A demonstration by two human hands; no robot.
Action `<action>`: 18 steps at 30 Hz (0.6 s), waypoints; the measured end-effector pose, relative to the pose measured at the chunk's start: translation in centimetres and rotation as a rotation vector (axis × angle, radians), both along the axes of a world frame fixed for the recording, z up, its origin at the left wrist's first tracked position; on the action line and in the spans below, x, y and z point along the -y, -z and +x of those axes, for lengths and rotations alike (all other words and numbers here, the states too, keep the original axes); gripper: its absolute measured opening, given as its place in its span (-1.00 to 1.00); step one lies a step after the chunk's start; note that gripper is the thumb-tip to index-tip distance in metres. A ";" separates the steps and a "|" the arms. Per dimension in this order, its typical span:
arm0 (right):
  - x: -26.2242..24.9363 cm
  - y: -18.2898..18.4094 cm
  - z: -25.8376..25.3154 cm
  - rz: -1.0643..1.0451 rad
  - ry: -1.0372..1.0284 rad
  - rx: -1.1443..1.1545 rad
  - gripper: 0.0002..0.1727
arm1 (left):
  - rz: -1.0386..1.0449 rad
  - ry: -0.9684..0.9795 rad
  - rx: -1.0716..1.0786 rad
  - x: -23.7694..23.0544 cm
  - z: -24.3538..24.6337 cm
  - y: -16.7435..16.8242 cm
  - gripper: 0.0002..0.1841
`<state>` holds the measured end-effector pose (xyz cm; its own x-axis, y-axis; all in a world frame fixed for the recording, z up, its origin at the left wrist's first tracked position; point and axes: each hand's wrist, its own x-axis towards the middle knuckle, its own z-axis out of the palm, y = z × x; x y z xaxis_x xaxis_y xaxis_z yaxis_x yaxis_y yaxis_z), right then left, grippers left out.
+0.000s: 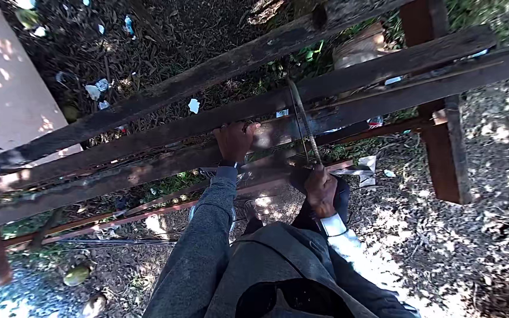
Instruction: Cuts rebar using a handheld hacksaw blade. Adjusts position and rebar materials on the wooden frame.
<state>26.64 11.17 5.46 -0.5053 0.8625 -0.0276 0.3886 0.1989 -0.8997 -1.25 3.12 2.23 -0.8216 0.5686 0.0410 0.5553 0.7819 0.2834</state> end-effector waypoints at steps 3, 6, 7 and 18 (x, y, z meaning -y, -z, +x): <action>-3.8 0.7 -6.5 0.019 0.021 0.110 -0.18 | -0.006 0.001 0.000 0.1 0.0 0.4 -0.24; -3.9 0.2 -9.0 -0.142 0.103 0.164 -0.13 | 0.020 0.031 -0.014 1.5 0.7 0.4 -0.28; -4.0 0.2 -9.1 -0.137 0.111 0.175 -0.15 | 0.044 0.057 -0.017 2.0 1.1 0.6 -0.30; -4.1 0.8 -4.5 -0.022 0.047 0.099 -0.16 | -0.004 -0.010 -0.029 -1.7 -0.4 -0.6 -0.17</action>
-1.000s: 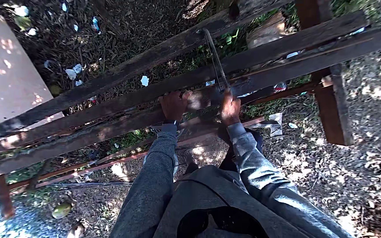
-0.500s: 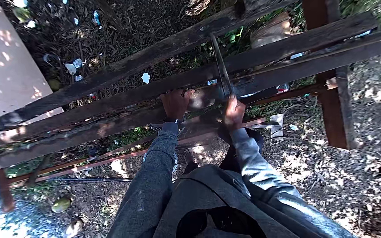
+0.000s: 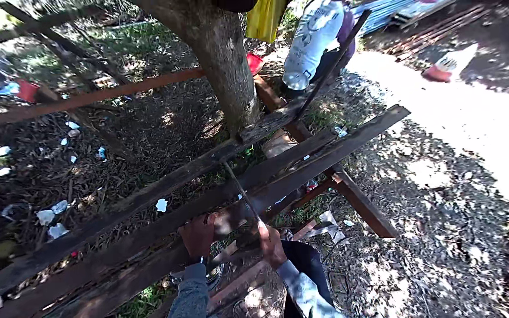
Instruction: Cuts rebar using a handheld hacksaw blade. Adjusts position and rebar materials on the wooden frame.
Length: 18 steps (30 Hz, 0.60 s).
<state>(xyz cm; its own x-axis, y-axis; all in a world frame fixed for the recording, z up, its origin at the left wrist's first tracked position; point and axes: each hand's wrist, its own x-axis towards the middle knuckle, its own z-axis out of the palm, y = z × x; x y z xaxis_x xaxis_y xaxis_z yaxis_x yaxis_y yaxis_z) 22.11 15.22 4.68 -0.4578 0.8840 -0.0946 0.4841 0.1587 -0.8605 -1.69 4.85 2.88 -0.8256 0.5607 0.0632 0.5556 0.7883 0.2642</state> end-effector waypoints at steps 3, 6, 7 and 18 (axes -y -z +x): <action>3.7 1.0 6.2 -0.034 0.013 -0.038 -0.14 | 0.006 0.007 -0.004 0.1 0.0 -0.1 -0.15; 5.5 0.4 8.9 0.002 0.025 -0.087 -0.30 | 0.036 -0.001 -0.022 -0.1 0.1 0.5 -0.14; 5.0 0.2 7.9 -0.017 0.039 -0.067 -0.31 | 0.058 -0.005 -0.022 -0.1 0.0 0.7 -0.13; -1.1 -0.7 -1.9 -0.050 0.005 -0.025 -0.20 | 0.073 0.007 -0.051 0.4 0.0 0.9 -0.09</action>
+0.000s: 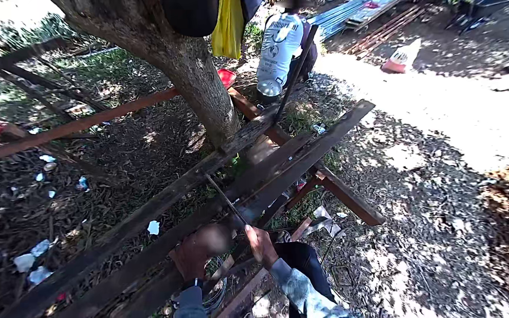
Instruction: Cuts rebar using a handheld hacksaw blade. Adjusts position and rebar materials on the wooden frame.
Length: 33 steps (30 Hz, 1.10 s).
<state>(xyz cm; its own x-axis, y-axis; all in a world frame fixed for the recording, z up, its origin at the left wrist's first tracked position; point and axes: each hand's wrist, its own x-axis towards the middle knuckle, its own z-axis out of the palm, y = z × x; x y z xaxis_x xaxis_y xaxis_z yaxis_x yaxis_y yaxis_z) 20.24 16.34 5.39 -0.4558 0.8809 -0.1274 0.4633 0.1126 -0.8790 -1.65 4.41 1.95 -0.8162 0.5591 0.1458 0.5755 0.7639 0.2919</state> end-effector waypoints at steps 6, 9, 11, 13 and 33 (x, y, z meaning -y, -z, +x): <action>6.6 1.8 10.2 0.012 0.061 -0.059 -0.25 | 0.010 0.004 -0.003 0.1 0.2 0.1 -0.12; 4.6 0.5 6.9 -0.011 0.054 0.003 -0.26 | 0.001 0.000 0.000 0.1 0.3 -0.1 -0.14; 1.2 -0.6 1.9 -0.001 -0.009 0.060 -0.25 | -0.009 -0.002 0.001 0.0 0.3 -0.2 -0.16; -1.5 -1.7 -2.1 -0.008 -0.048 0.119 -0.22 | -0.021 -0.004 0.002 0.1 0.3 -0.2 -0.14; -2.3 -2.2 -4.5 0.004 -0.031 0.202 -0.30 | -0.104 0.002 0.032 0.2 0.6 -1.6 -0.21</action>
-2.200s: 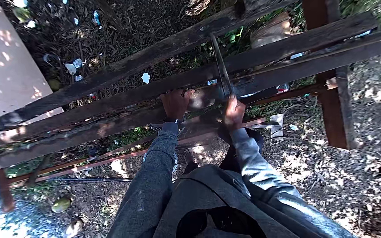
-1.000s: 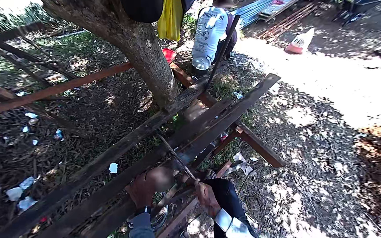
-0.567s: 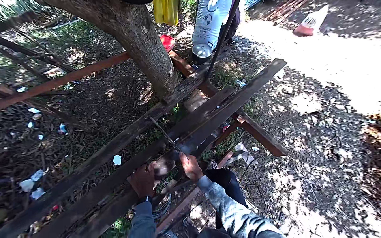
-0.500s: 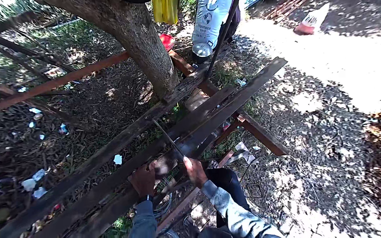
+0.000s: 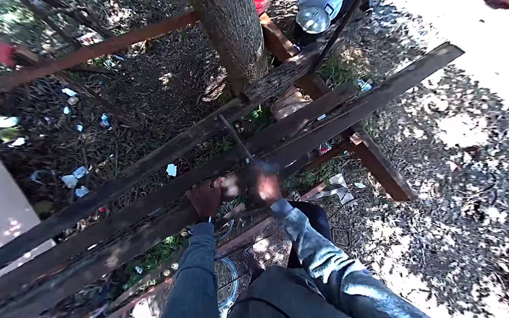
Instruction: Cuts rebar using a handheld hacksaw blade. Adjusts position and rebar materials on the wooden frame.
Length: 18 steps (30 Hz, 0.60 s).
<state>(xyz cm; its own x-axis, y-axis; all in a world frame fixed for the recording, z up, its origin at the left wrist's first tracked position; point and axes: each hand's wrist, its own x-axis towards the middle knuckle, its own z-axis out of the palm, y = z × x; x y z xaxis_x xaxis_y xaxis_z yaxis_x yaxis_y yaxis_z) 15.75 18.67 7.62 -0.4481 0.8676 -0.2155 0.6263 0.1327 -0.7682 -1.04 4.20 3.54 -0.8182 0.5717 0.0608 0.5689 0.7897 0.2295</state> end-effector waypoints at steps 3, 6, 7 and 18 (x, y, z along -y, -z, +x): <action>0.8 1.7 0.9 0.047 0.003 -0.035 -0.27 | -0.027 -0.006 0.056 0.7 0.0 0.8 -0.19; 3.0 3.8 4.6 0.109 -0.020 -0.194 -0.19 | -0.011 0.000 0.049 1.3 0.1 1.8 -0.22; 4.2 4.3 6.4 0.092 -0.020 -0.241 -0.16 | 0.001 0.009 0.042 1.4 0.0 1.9 -0.23; 4.4 2.1 6.4 0.090 -0.037 -0.174 -0.24 | 0.020 0.044 0.036 1.7 0.3 1.3 -0.21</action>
<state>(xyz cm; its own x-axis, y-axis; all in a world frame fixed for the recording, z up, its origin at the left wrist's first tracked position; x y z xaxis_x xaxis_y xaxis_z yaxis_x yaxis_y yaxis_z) 22.18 14.22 5.56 -0.5035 0.8623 -0.0541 0.4784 0.2261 -0.8485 -0.79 2.53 2.22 -0.7941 0.6063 0.0438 0.5942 0.7590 0.2663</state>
